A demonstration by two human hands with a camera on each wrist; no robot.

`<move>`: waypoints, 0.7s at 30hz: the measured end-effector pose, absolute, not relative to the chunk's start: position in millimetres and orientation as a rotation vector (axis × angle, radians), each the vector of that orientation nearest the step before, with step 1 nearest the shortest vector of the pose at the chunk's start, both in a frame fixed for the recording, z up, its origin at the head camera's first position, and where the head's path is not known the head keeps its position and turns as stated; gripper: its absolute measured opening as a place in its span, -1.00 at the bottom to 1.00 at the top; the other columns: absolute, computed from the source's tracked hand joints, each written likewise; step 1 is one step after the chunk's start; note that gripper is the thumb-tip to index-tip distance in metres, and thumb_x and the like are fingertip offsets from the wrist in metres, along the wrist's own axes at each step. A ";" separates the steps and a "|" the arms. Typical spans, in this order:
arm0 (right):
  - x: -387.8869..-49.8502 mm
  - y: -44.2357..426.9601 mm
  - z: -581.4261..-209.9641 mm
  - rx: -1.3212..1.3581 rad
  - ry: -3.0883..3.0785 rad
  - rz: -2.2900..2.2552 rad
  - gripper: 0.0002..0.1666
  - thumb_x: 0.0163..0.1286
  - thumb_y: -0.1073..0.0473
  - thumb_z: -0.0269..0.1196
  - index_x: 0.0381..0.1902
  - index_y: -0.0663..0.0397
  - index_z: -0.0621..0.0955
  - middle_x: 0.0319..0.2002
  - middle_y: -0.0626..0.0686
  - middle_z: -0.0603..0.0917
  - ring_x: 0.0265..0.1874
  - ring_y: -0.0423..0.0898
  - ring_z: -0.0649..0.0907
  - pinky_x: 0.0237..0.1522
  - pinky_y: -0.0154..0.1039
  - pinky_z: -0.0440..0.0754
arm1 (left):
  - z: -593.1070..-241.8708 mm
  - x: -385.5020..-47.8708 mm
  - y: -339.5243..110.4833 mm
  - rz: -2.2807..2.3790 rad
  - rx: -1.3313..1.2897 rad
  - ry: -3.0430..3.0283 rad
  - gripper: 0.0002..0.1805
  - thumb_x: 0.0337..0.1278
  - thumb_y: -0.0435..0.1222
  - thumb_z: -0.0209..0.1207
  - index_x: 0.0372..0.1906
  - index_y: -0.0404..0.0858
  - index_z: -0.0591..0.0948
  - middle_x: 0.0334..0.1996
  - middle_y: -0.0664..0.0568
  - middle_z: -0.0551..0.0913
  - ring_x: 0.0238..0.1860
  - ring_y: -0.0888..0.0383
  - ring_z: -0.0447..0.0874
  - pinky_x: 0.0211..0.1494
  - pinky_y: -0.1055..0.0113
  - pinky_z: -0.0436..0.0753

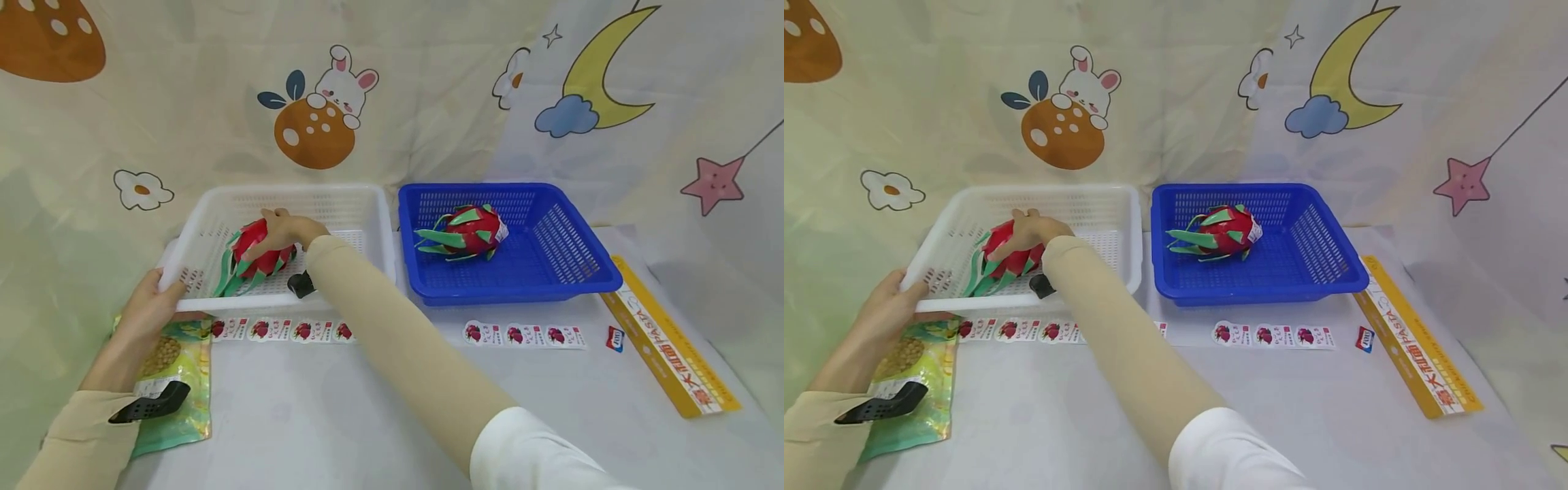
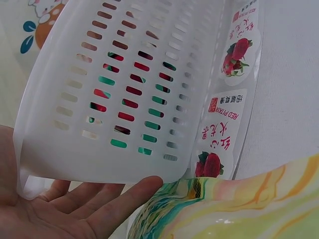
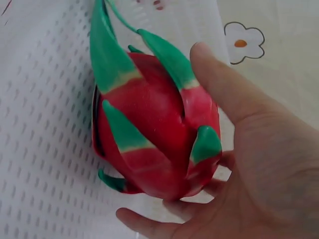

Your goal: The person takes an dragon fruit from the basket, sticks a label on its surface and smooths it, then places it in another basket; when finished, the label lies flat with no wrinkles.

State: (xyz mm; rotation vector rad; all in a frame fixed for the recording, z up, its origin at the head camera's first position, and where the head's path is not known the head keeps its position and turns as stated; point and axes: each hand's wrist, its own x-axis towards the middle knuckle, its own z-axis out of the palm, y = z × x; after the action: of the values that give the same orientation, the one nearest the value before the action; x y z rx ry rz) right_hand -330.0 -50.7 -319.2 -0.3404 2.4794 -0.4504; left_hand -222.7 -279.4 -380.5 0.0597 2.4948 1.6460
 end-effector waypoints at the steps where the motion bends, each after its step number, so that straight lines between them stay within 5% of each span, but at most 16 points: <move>1: -329.7 -52.1 -319.9 -0.311 2.477 -0.480 0.27 0.06 -0.48 0.26 0.53 -0.51 -0.23 0.54 -0.23 -0.13 0.34 -0.19 0.25 0.18 -0.27 0.50 | -380.6 -222.2 -279.6 1.648 0.049 2.494 -0.37 0.49 -0.26 -0.30 0.45 -0.56 -0.11 0.27 -0.49 0.18 -0.30 0.48 0.59 -0.29 0.25 0.73; 12: -336.1 -60.3 -335.4 -0.152 2.463 -0.812 0.27 -0.02 -0.36 0.40 0.51 -0.39 -0.04 0.45 -0.15 0.10 0.13 -0.15 0.40 -0.12 -0.22 0.69 | -377.2 -221.1 -279.4 1.662 0.055 2.495 -0.37 0.49 -0.26 -0.31 0.46 -0.53 -0.11 0.30 -0.50 0.17 -0.30 0.48 0.57 -0.28 0.21 0.73; 21: -338.1 -62.4 -345.4 -0.081 2.437 -0.955 0.26 -0.05 -0.27 0.46 0.49 -0.40 0.00 0.35 -0.07 0.25 0.13 -0.12 0.38 -0.17 -0.24 0.67 | -379.4 -219.6 -278.6 1.684 0.051 2.484 -0.38 0.50 -0.25 -0.30 0.45 -0.53 -0.10 0.29 -0.49 0.19 -0.29 0.48 0.59 -0.26 0.22 0.73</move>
State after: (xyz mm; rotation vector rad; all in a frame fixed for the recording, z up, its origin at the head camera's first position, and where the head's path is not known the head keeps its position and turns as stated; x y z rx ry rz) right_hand -338.1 -62.4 -345.4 -0.0806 2.4370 -0.9554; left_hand -219.6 -278.6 -379.4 0.0506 2.4842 1.6836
